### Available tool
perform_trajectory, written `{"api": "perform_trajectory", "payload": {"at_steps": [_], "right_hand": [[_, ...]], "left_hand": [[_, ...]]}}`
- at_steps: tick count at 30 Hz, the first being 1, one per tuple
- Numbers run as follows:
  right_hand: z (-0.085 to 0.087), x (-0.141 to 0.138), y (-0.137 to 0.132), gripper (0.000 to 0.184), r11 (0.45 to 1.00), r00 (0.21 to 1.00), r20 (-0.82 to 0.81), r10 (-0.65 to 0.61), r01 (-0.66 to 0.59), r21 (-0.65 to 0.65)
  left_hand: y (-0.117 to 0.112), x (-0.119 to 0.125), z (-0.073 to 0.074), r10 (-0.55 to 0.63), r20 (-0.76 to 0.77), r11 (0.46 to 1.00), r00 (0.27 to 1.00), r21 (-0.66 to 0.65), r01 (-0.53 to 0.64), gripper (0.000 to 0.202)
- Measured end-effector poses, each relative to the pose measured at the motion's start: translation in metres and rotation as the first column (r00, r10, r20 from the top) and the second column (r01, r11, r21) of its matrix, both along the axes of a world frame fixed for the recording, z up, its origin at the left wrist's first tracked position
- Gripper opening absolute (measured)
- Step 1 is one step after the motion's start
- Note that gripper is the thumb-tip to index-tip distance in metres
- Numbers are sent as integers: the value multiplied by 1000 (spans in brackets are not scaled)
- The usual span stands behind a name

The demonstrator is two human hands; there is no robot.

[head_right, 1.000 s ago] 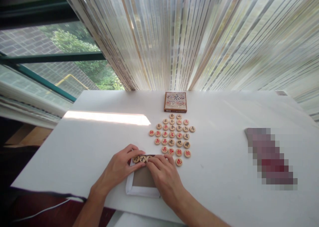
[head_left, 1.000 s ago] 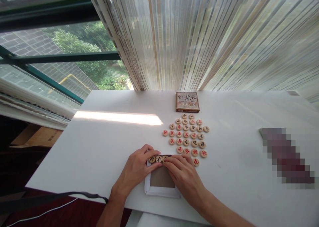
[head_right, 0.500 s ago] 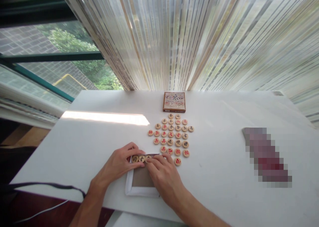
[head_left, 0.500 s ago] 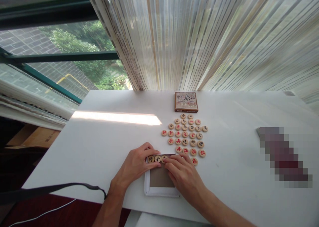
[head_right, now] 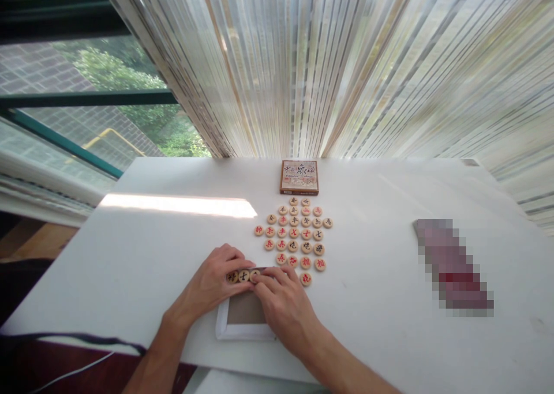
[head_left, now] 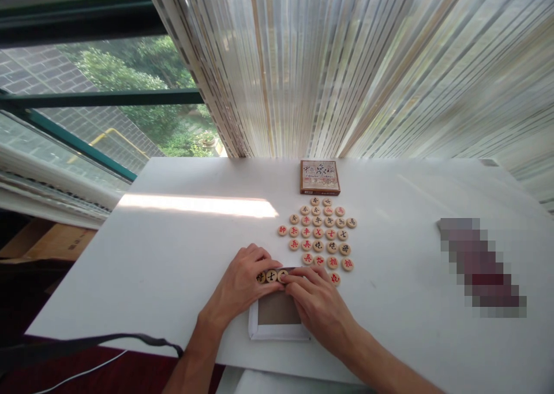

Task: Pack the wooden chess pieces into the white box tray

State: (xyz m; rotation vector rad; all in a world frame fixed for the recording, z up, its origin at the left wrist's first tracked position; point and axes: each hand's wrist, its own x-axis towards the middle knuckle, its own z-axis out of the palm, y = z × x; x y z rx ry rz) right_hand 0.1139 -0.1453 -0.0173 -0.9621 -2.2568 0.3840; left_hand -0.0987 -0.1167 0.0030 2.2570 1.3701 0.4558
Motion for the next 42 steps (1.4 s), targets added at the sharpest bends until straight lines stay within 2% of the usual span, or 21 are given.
{"api": "perform_trajectory", "payload": {"at_steps": [2, 5, 9, 12, 16, 21, 28, 32, 36, 42], "right_hand": [[4, 5, -1, 20, 999, 1000, -10, 20, -19, 28], [11, 28, 6, 25, 995, 999, -32, 28, -24, 100], [15, 78, 34, 39, 969, 989, -32, -143, 147, 196], [12, 113, 62, 42, 937, 957, 23, -290, 278, 213], [-2, 143, 91, 40, 940, 949, 83, -304, 285, 188], [-19, 154, 105, 29, 959, 960, 90, -264, 252, 130], [-21, 154, 113, 11, 968, 965, 74, -250, 246, 56], [-17, 157, 113, 15, 953, 952, 38, -304, 302, 36], [-10, 163, 109, 21, 932, 934, 2, -357, 356, -63], [-9, 172, 109, 28, 919, 934, -52, -354, 337, -205]], "left_hand": [[-1, 1, -2, -2, 17, 1000, 1000, 1, 2, 22], [-1, 1, -5, 0, 36, 1000, 999, 4, 0, 27], [-1, -1, -8, 1, 57, 1000, 998, 8, -2, 30], [-2, -1, -8, 1, 65, 1000, 998, 4, -1, 29], [-2, 0, -9, 5, 92, 1000, 996, -24, -3, 27], [-1, 0, -8, 23, 115, 997, 993, -72, -14, 27], [-2, 0, -8, 51, 115, 995, 992, -93, -41, 27], [-2, 0, -8, 63, 119, 993, 991, -109, -50, 27], [-1, 1, -8, 86, 126, 989, 988, -133, -69, 27], [-2, 1, -9, 100, 125, 985, 987, -153, -80, 28]]}}
